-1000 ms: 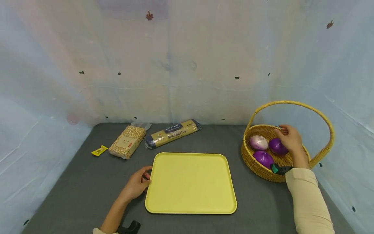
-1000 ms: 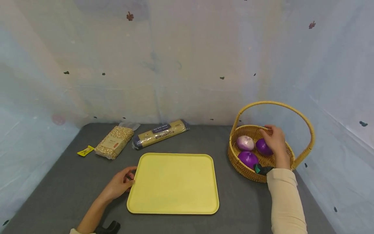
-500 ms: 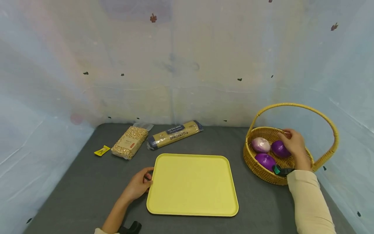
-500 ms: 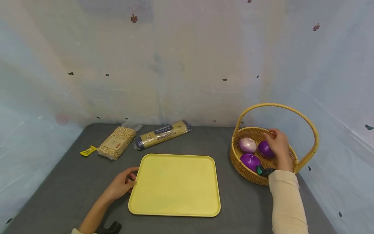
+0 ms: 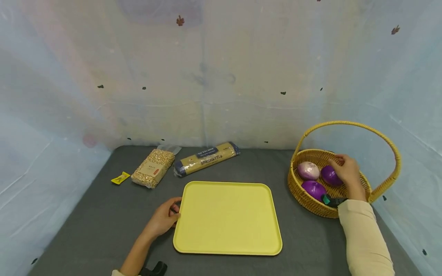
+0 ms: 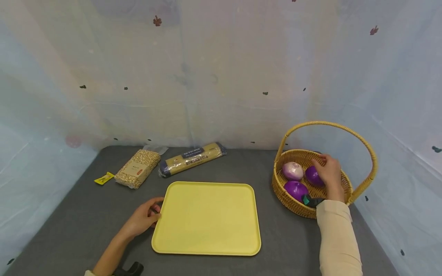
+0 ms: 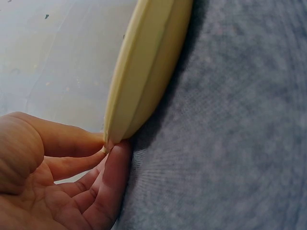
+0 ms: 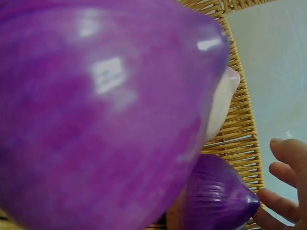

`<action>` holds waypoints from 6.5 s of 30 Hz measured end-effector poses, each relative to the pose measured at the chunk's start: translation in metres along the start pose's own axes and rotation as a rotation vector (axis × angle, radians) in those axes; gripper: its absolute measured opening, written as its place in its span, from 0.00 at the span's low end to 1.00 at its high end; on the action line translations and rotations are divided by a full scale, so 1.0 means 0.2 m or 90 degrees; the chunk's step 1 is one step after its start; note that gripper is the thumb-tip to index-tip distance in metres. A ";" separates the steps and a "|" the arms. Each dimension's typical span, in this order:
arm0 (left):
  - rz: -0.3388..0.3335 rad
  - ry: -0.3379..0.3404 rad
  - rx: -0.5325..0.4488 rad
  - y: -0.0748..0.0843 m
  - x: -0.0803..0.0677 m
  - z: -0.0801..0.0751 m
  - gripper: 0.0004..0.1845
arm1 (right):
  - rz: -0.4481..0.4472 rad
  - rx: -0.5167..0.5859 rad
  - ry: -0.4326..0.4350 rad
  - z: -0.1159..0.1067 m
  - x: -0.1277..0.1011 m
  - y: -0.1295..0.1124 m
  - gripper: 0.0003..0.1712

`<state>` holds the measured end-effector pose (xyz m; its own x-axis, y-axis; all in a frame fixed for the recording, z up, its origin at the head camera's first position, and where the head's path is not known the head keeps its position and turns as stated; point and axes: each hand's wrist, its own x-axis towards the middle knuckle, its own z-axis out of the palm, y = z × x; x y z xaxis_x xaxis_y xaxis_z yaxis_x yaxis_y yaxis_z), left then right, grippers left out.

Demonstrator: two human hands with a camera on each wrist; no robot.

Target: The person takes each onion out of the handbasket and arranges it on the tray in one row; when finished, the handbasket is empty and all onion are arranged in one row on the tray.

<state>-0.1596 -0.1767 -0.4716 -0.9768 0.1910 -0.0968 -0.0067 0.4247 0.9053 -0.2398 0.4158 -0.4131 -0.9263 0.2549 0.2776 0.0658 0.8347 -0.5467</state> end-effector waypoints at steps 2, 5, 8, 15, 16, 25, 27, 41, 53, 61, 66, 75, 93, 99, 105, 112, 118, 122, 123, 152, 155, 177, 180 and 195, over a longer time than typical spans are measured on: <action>-0.001 0.000 0.001 0.00 0.00 0.00 0.26 | 0.001 0.000 -0.013 0.00 0.00 0.00 0.29; -0.003 0.000 0.000 0.00 0.00 0.00 0.26 | 0.006 0.000 -0.038 0.01 -0.01 0.00 0.30; -0.006 0.000 -0.003 -0.01 0.00 0.01 0.26 | 0.017 0.007 -0.060 0.01 -0.01 0.01 0.32; -0.007 0.006 -0.003 -0.01 0.00 0.01 0.26 | 0.010 -0.004 -0.065 0.04 0.00 0.04 0.33; -0.006 0.005 -0.002 -0.01 0.00 0.01 0.26 | 0.005 -0.006 -0.063 0.04 0.00 0.05 0.33; -0.004 -0.005 0.002 -0.01 0.01 0.00 0.26 | -0.001 -0.015 -0.059 0.07 -0.02 0.08 0.33; -0.005 -0.004 0.001 -0.01 0.01 0.00 0.26 | 0.000 -0.013 -0.059 0.07 -0.02 0.09 0.33; -0.010 0.006 0.007 -0.01 0.00 -0.01 0.26 | 0.029 -0.010 -0.084 0.11 -0.02 0.07 0.40; -0.003 0.003 0.010 -0.01 0.01 -0.02 0.26 | 0.043 0.001 -0.103 0.10 -0.02 0.06 0.41; -0.002 -0.005 -0.002 -0.01 0.01 0.01 0.26 | 0.045 0.003 -0.144 0.07 -0.05 0.10 0.44; -0.002 -0.006 -0.006 -0.02 0.00 0.02 0.25 | 0.037 0.002 -0.155 0.06 -0.06 0.12 0.44; 0.004 0.003 0.008 -0.02 0.04 -0.01 0.26 | 0.010 -0.020 -0.167 0.05 0.03 0.06 0.45; -0.008 -0.001 0.013 -0.01 0.02 -0.01 0.26 | -0.045 0.049 -0.183 -0.06 0.09 -0.15 0.42; -0.013 -0.003 0.010 -0.01 0.02 0.00 0.26 | -0.065 0.055 -0.156 -0.10 0.09 -0.22 0.42; -0.009 -0.004 0.008 -0.01 0.02 -0.01 0.26 | -0.094 0.058 -0.145 -0.15 0.08 -0.30 0.42; -0.013 -0.005 0.014 -0.01 0.02 -0.01 0.26 | -0.131 0.072 -0.147 -0.19 0.05 -0.39 0.41; -0.007 -0.007 0.013 -0.01 0.02 -0.01 0.26 | -0.180 0.063 -0.146 -0.22 0.00 -0.46 0.40; -0.005 -0.009 0.008 -0.02 0.03 -0.01 0.26 | -0.208 0.058 -0.151 -0.23 -0.05 -0.51 0.39; -0.005 -0.010 0.008 -0.01 0.02 -0.01 0.26 | -0.210 0.056 -0.154 -0.23 -0.06 -0.52 0.39; -0.001 -0.003 0.015 -0.01 0.02 -0.01 0.25 | -0.323 0.158 -0.175 -0.02 -0.19 -0.94 0.40; 0.003 -0.003 0.019 -0.01 0.02 -0.01 0.25 | -0.333 0.174 -0.181 0.01 -0.20 -0.99 0.40; 0.001 -0.008 0.020 0.00 0.01 -0.02 0.26 | -0.411 0.239 -0.233 0.26 -0.27 -1.20 0.38; 0.003 -0.008 0.020 0.00 0.01 -0.01 0.26 | -0.414 0.243 -0.241 0.30 -0.28 -1.22 0.38; -0.004 -0.005 0.019 0.00 0.01 -0.01 0.26 | -0.423 0.256 -0.282 0.49 -0.32 -1.28 0.39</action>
<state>-0.1630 -0.1779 -0.4706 -0.9752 0.1946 -0.1055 -0.0064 0.4515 0.8923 -0.2339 0.1375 -0.3681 -0.7906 -0.5022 0.3503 -0.5933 0.4871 -0.6409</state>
